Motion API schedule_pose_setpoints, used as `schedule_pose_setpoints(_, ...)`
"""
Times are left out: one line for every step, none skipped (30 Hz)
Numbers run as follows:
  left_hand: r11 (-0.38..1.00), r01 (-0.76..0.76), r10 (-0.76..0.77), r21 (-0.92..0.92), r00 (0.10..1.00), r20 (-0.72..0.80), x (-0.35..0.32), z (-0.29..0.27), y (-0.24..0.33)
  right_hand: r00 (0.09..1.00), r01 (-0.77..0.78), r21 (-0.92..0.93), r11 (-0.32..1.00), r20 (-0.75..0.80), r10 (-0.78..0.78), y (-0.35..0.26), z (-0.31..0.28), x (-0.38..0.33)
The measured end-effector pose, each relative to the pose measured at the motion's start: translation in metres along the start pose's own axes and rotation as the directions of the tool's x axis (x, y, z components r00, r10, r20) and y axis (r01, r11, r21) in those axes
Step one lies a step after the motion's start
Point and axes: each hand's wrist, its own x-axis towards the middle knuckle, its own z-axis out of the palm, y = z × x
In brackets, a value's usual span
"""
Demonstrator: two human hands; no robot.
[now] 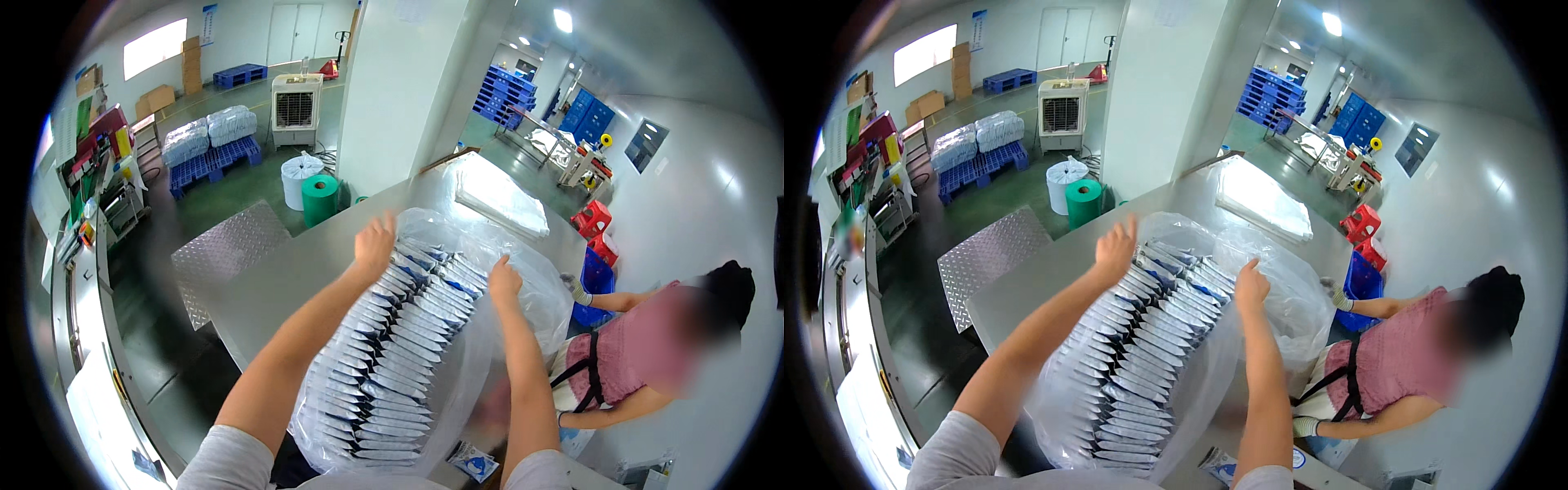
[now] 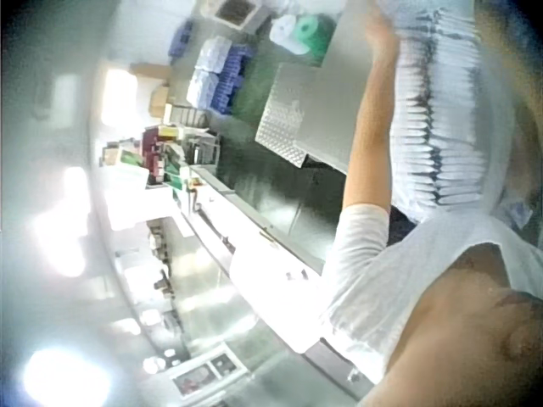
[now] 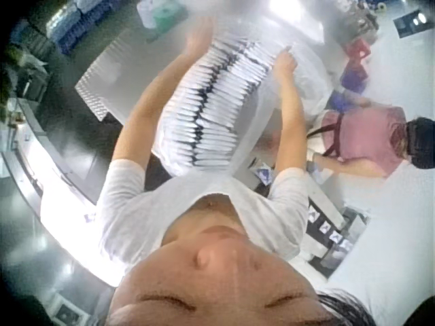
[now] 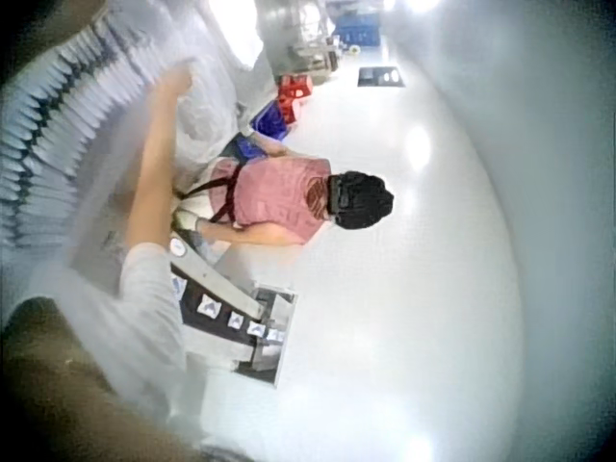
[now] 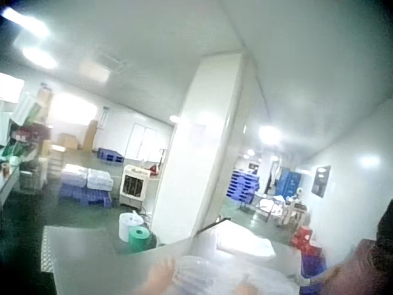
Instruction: The person organizes rows of product pouches from a large plastic bag on a metal table and places some of them onto a moving conveyor belt by hand.
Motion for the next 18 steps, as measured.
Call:
schedule_pose_setpoints(0.991,0.099,-0.07,-0.09,0.958,0.277,0.016,-0.012,-0.006,0.996,0.063,-0.022,0.998,-0.065,-0.064,0.024,0.014,0.012)
schedule_pose_setpoints(1.0,-0.02,0.022,-0.013,0.979,0.201,0.023,-0.016,-0.035,0.978,0.188,0.003,0.982,-0.09,-0.187,0.015,-0.007,0.017)
schedule_pose_setpoints(0.988,-0.137,0.128,0.066,0.983,0.132,0.028,-0.023,-0.061,0.975,0.192,0.085,0.978,-0.133,-0.179,0.006,-0.037,0.026)
schedule_pose_setpoints(0.989,-0.146,0.142,0.034,0.985,0.101,0.034,-0.037,-0.069,0.972,0.184,0.149,0.972,-0.174,-0.157,0.01,-0.06,0.033)
schedule_pose_setpoints(0.987,-0.162,0.161,-0.003,0.984,0.071,0.037,-0.055,-0.07,0.969,0.197,0.144,0.97,-0.18,-0.17,0.021,-0.066,0.031)
schedule_pose_setpoints(0.989,-0.144,0.146,-0.022,0.983,0.109,0.037,-0.072,-0.069,0.965,0.21,0.144,0.967,-0.188,-0.182,0.03,-0.07,0.028)
schedule_pose_setpoints(0.991,-0.124,0.129,-0.041,0.981,0.145,0.036,-0.088,-0.067,0.961,0.224,0.143,0.964,-0.198,-0.194,0.036,-0.071,0.024)
schedule_pose_setpoints(0.993,-0.095,0.107,-0.073,0.977,0.185,0.031,-0.097,-0.062,0.966,0.251,0.313,0.916,-0.138,-0.218,0.042,-0.068,0.018)
schedule_pose_setpoints(0.981,-0.149,0.161,-0.125,0.982,0.1,0.024,-0.101,-0.061,0.965,0.257,0.479,0.839,-0.083,-0.249,0.047,-0.064,0.012)
schedule_pose_setpoints(0.965,-0.202,0.208,-0.17,0.978,0.018,0.015,-0.103,-0.064,0.957,0.24,0.634,0.735,-0.029,-0.288,0.052,-0.059,0.004)
schedule_pose_setpoints(0.945,-0.254,0.249,-0.205,0.967,-0.052,0.0,-0.108,-0.066,0.959,0.206,0.736,0.645,-0.022,-0.282,0.048,-0.061,-0.012)
schedule_pose_setpoints(0.916,-0.376,0.355,-0.14,0.922,-0.153,-0.019,-0.113,-0.065,0.962,0.164,0.825,0.541,-0.012,-0.273,0.046,-0.064,-0.029)
schedule_pose_setpoints(0.862,-0.502,0.471,-0.075,0.846,-0.248,-0.045,-0.125,-0.058,0.969,0.109,0.893,0.437,0.003,-0.246,0.052,-0.075,-0.049)
schedule_pose_setpoints(0.777,-0.599,0.568,-0.194,0.8,-0.193,-0.078,-0.136,-0.05,0.967,0.044,0.893,0.447,0.074,-0.243,0.062,-0.086,-0.069)
schedule_pose_setpoints(0.671,-0.669,0.661,-0.319,0.735,-0.15,-0.118,-0.145,-0.042,0.978,0.015,0.917,0.397,0.07,-0.198,0.071,-0.089,-0.093)
schedule_pose_setpoints(0.51,-0.683,0.787,-0.523,0.616,-0.036,-0.159,-0.149,-0.039,0.986,-0.019,0.939,0.344,0.076,-0.152,0.077,-0.085,-0.121)
schedule_pose_setpoints(0.448,-0.603,0.85,-0.659,0.517,0.105,-0.201,-0.161,-0.036,0.99,-0.053,0.962,0.267,0.087,-0.115,0.075,-0.073,-0.15)
schedule_pose_setpoints(0.425,-0.623,0.885,-0.657,0.438,0.157,-0.238,-0.17,-0.032,0.982,-0.115,0.957,0.266,0.15,-0.118,0.07,-0.054,-0.181)
